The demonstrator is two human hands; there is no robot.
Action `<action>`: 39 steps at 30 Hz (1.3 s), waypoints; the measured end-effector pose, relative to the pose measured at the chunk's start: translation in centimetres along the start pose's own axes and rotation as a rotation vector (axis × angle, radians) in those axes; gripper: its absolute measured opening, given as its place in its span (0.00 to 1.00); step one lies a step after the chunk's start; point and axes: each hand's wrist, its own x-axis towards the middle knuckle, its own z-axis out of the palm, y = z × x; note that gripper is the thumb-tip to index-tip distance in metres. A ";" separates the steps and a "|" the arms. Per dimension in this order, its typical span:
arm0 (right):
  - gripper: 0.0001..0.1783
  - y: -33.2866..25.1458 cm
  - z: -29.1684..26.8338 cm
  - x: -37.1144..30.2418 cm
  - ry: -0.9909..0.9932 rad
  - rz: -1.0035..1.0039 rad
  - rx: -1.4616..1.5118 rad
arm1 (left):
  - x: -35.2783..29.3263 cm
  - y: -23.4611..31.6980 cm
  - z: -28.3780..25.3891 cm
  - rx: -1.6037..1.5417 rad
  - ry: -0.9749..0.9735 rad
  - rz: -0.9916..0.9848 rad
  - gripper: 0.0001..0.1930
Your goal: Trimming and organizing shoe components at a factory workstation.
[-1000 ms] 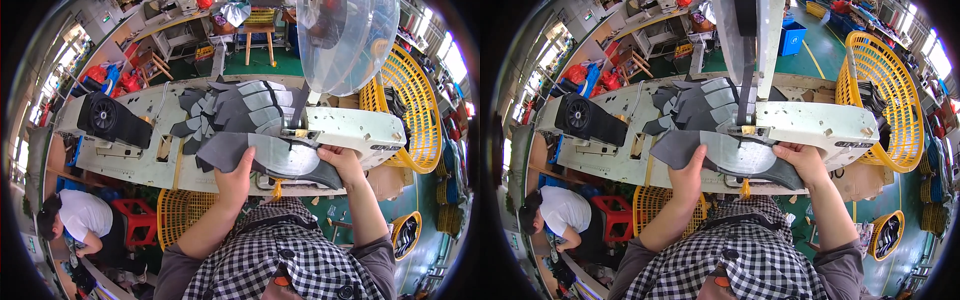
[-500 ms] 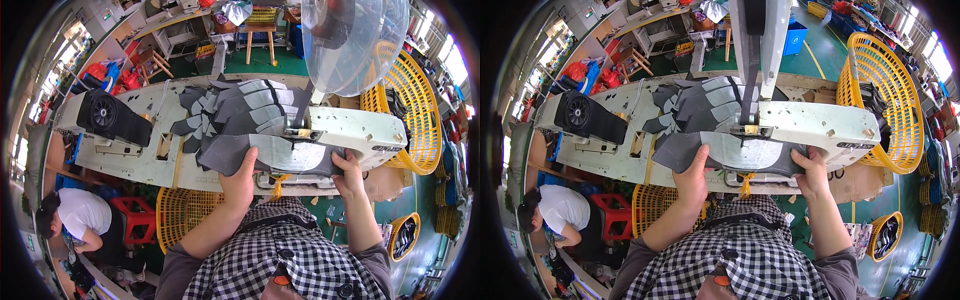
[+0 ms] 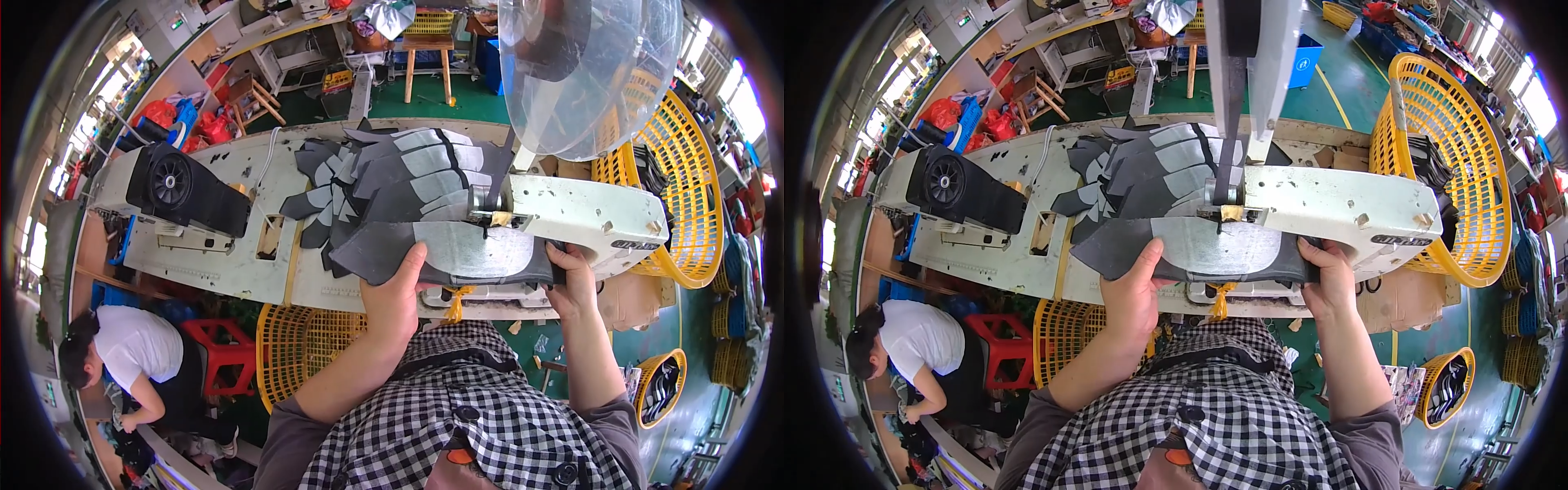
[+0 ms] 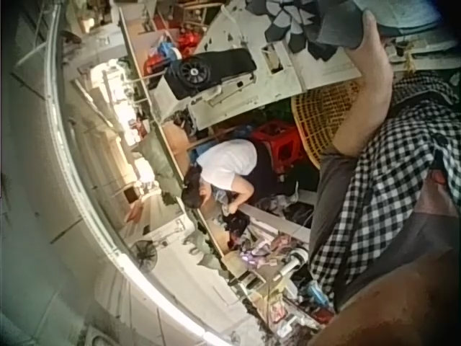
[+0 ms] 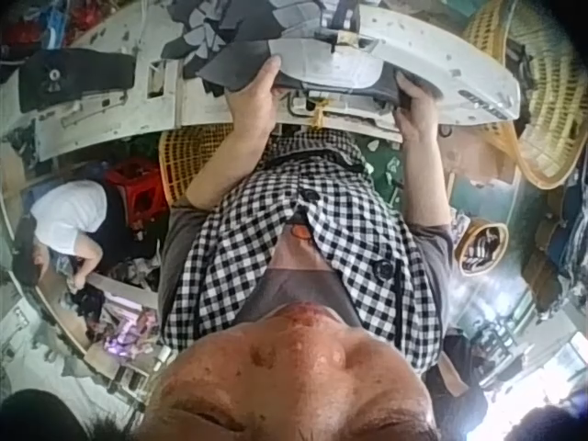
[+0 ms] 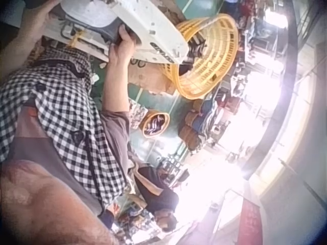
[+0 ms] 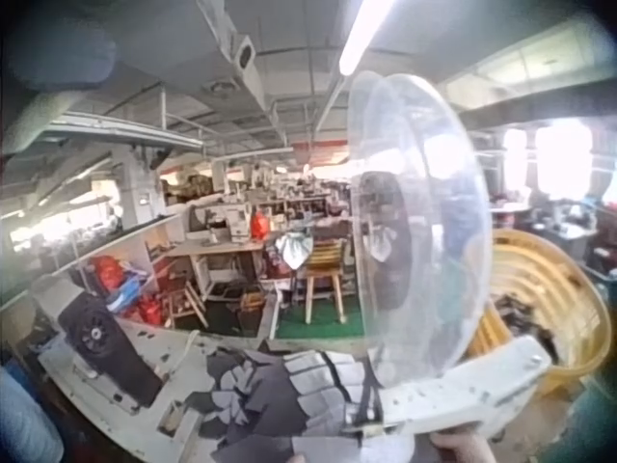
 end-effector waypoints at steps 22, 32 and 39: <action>0.17 3.9 -0.3 4.6 -0.178 -0.068 0.056 | 4.0 -0.9 2.8 0.042 -0.328 -0.298 0.18; 0.19 4.3 0.7 5.8 -0.071 -0.126 -0.059 | 5.4 -1.1 3.9 -0.074 -0.271 -0.303 0.13; 0.25 5.7 -2.2 3.1 -0.123 -0.242 -0.241 | 7.2 -2.7 4.7 -0.136 -0.343 -0.104 0.09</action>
